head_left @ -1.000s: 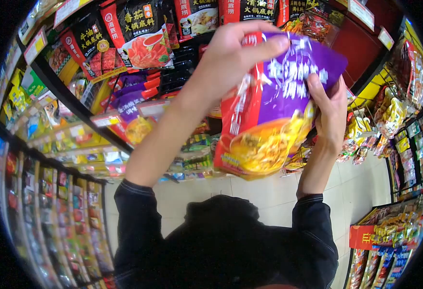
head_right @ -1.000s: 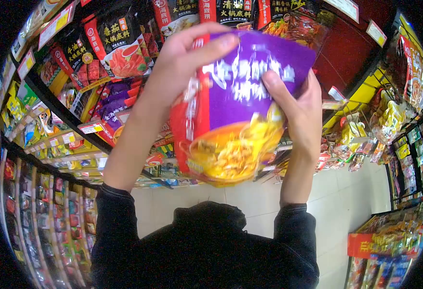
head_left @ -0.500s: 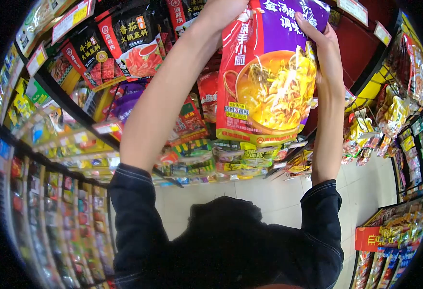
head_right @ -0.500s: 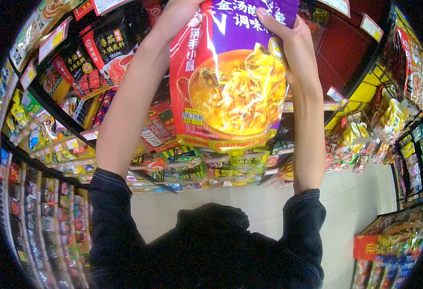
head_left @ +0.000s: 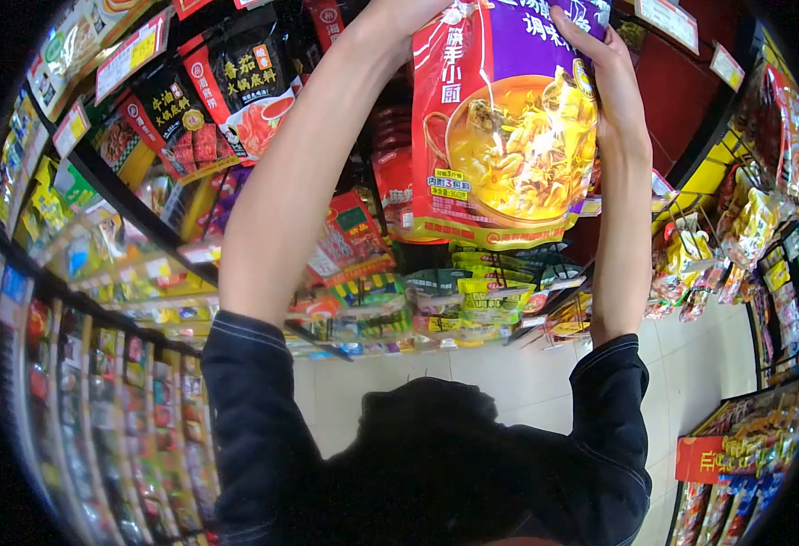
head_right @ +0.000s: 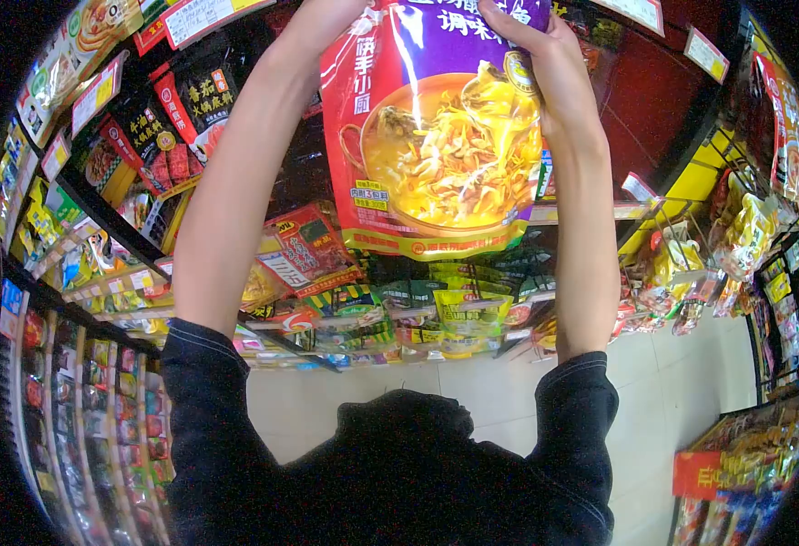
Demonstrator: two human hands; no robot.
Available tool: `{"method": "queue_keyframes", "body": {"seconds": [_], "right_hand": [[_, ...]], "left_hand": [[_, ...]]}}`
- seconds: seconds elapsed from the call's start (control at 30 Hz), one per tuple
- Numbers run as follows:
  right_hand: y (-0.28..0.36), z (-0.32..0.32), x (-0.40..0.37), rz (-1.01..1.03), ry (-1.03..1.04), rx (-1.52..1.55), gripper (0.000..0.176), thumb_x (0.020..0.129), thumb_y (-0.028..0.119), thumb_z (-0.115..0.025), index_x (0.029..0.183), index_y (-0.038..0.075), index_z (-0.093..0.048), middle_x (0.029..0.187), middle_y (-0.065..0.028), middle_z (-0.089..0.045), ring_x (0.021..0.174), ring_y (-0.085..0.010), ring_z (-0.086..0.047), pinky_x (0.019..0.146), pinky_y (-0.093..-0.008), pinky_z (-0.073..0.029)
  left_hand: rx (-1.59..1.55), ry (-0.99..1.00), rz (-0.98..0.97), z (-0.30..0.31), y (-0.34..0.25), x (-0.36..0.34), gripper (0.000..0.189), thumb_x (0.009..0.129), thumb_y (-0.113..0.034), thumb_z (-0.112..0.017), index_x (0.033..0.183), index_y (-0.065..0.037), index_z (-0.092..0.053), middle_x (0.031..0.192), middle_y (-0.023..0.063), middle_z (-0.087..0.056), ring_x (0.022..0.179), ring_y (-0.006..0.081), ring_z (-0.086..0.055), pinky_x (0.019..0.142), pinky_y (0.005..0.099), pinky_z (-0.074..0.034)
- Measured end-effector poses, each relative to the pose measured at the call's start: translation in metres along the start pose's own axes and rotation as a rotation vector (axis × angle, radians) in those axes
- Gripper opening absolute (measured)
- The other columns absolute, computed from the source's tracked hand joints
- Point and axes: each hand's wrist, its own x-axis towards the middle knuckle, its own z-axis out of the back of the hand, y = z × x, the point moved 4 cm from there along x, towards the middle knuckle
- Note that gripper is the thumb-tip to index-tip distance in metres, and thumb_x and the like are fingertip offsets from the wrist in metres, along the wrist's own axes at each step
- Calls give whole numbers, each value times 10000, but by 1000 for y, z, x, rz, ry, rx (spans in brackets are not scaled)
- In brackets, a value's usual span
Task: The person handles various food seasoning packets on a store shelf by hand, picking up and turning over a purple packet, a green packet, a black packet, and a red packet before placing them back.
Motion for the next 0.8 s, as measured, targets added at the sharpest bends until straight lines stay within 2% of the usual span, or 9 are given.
{"method": "queue_keyframes", "body": {"seconds": [0.1, 0.3, 0.33, 0.53, 0.63, 0.8], "right_hand": [[-1, 0, 1, -14, 25, -7, 311, 911, 49, -693, 1205, -29, -629, 1069, -94, -729, 897, -155, -706, 824, -280, -568], [-13, 22, 12, -58, 46, -120, 275, 925, 111, -711, 1152, -6, -608, 1018, -97, -739, 816, -133, -733, 771, -274, -597], [-12, 20, 10, -66, 50, -122, 286, 924, 115, -712, 1158, -8, -604, 1023, -100, -739, 821, -134, -734, 776, -276, -598], [-10, 16, 5, -82, 81, -148, 311, 917, 119, -718, 1170, -17, -597, 1041, -110, -737, 830, -137, -737, 780, -273, -599], [-11, 17, 3, -93, 77, -164, 317, 910, 117, -724, 1168, -17, -598, 1040, -108, -736, 828, -137, -736, 782, -273, -598], [-14, 19, 6, -76, 53, -204, 316, 895, 114, -740, 1157, -5, -607, 1025, -96, -737, 820, -129, -733, 787, -270, -592]], "left_hand": [[-181, 64, 137, -2, 2, -3, 357, 1012, -213, -607, 1250, 49, -648, 1195, 120, -698, 1049, 161, -670, 928, 285, -529], [-94, 62, 111, 2, 1, 0, 345, 1011, -196, -606, 1254, 43, -653, 1205, 113, -699, 1073, 161, -663, 945, 284, -520], [-103, 99, 57, 2, 1, 0, 347, 1009, -191, -609, 1260, 45, -651, 1210, 115, -700, 1090, 159, -658, 958, 278, -511], [-42, 53, 105, 0, -6, -12, 349, 1001, -170, -616, 1270, 51, -644, 1225, 115, -697, 1101, 162, -655, 973, 282, -505], [-66, 66, 105, 7, 9, -3, 336, 987, -137, -627, 1264, 50, -646, 1221, 115, -698, 1098, 164, -657, 978, 282, -506], [-181, 38, 215, 9, 17, -5, 313, 971, -87, -626, 1256, 42, -645, 1196, 116, -701, 1096, 165, -661, 981, 288, -511]]}}
